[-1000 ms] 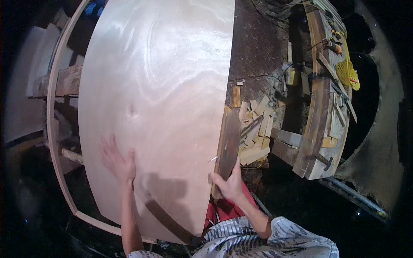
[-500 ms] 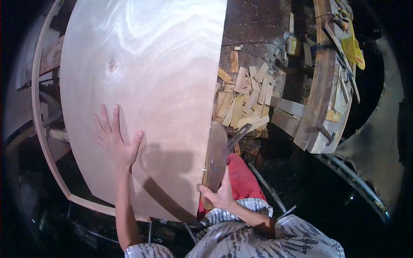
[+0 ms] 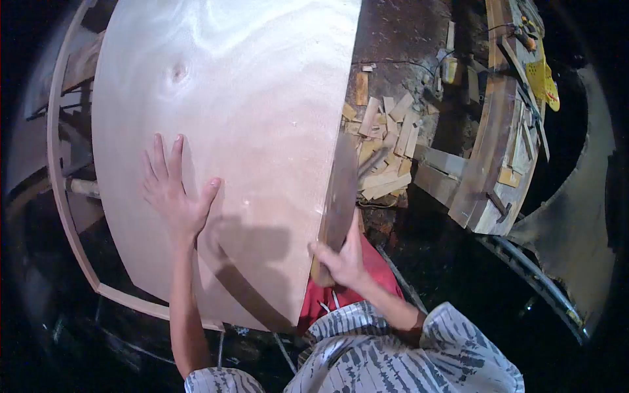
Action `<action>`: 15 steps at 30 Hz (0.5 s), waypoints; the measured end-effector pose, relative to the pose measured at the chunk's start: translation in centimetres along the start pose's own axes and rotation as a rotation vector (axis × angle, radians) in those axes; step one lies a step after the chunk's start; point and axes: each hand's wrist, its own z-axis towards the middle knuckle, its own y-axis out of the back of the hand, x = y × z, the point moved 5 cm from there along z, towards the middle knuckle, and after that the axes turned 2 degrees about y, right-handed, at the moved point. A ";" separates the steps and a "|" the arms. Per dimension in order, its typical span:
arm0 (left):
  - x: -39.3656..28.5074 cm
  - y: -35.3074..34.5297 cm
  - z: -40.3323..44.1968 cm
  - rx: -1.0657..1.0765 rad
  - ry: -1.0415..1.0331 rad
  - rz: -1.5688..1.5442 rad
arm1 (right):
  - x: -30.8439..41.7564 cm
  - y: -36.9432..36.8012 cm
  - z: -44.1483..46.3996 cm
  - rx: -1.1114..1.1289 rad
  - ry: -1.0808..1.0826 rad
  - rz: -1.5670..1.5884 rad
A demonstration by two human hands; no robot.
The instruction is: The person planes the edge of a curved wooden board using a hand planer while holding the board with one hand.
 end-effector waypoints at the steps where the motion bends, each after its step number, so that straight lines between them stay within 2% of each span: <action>1: 0.0 0.0 -0.1 0.010 -0.008 0.007 | -0.9 -0.3 -1.7 -0.014 -0.123 0.084; 3: 0.3 0.0 -0.4 0.010 -0.020 -0.021 | -0.1 0.5 1.3 -0.063 -0.036 0.001; 5: 0.3 0.0 -0.3 -0.006 -0.018 -0.050 | 2.8 1.9 8.0 -0.150 0.032 0.033; 7: 0.3 -0.2 -0.3 0.021 0.008 -0.082 | 5.4 3.9 15.8 -0.112 0.281 -0.127; 10: 0.3 -0.2 -0.1 0.020 0.029 -0.082 | 7.4 3.2 16.0 -0.094 0.193 -0.012; 11: 0.4 -0.2 -0.2 0.021 0.035 -0.086 | 6.4 2.2 12.7 -0.121 0.231 -0.024; 12: 0.4 -0.2 -0.1 0.005 0.017 -0.089 | 3.2 2.2 8.2 -0.132 0.118 -0.233; 13: 0.4 -0.1 0.0 -0.010 0.004 -0.088 | 2.6 0.7 4.4 -0.066 0.018 0.041; 14: 0.4 0.0 -0.1 -0.014 0.017 -0.088 | 2.1 0.3 1.8 -0.055 0.152 -0.027; 15: 0.4 0.0 -0.2 0.004 0.012 -0.092 | 1.9 -0.3 0.5 -0.038 0.009 0.060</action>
